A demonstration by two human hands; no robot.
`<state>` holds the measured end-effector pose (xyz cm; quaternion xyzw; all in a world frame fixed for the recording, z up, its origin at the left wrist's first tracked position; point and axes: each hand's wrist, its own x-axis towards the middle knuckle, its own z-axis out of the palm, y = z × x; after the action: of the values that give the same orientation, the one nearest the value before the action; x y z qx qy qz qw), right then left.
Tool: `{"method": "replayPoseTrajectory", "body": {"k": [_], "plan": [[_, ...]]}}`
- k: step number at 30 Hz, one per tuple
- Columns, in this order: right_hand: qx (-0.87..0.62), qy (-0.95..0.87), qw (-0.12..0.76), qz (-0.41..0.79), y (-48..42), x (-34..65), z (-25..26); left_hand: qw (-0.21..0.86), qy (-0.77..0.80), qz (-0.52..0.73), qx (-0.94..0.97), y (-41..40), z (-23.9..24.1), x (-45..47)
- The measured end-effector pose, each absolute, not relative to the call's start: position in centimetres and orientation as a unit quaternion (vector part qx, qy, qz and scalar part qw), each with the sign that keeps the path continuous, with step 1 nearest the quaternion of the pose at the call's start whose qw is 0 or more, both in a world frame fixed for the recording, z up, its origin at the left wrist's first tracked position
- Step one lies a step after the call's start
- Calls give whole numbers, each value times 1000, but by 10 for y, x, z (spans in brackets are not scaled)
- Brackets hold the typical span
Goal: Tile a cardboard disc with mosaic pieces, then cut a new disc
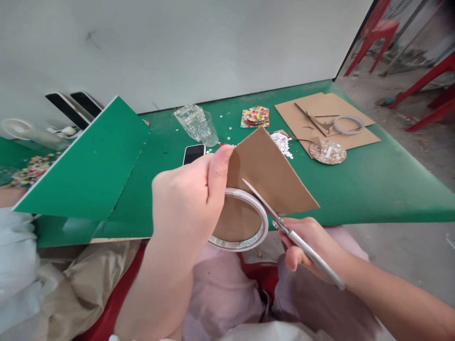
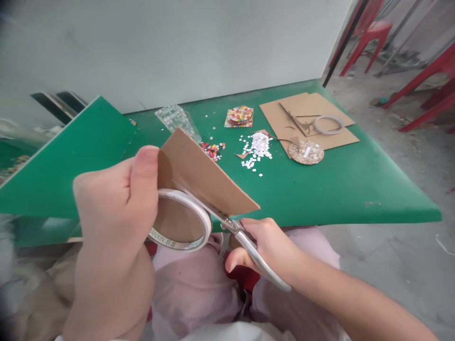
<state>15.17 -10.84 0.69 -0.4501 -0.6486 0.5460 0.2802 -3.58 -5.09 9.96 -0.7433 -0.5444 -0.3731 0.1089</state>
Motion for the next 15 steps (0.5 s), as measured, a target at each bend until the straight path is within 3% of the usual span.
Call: {"method": "replayPoseTrajectory", "body": {"k": [7,15], "plan": [[-450,-656,255,550,-105,156,4,138,-492,-367,-778,-45,96,-38],[-398,-607,229,649,-107,158,5,87,-563,-313,-760,-36,86,-35]]}}
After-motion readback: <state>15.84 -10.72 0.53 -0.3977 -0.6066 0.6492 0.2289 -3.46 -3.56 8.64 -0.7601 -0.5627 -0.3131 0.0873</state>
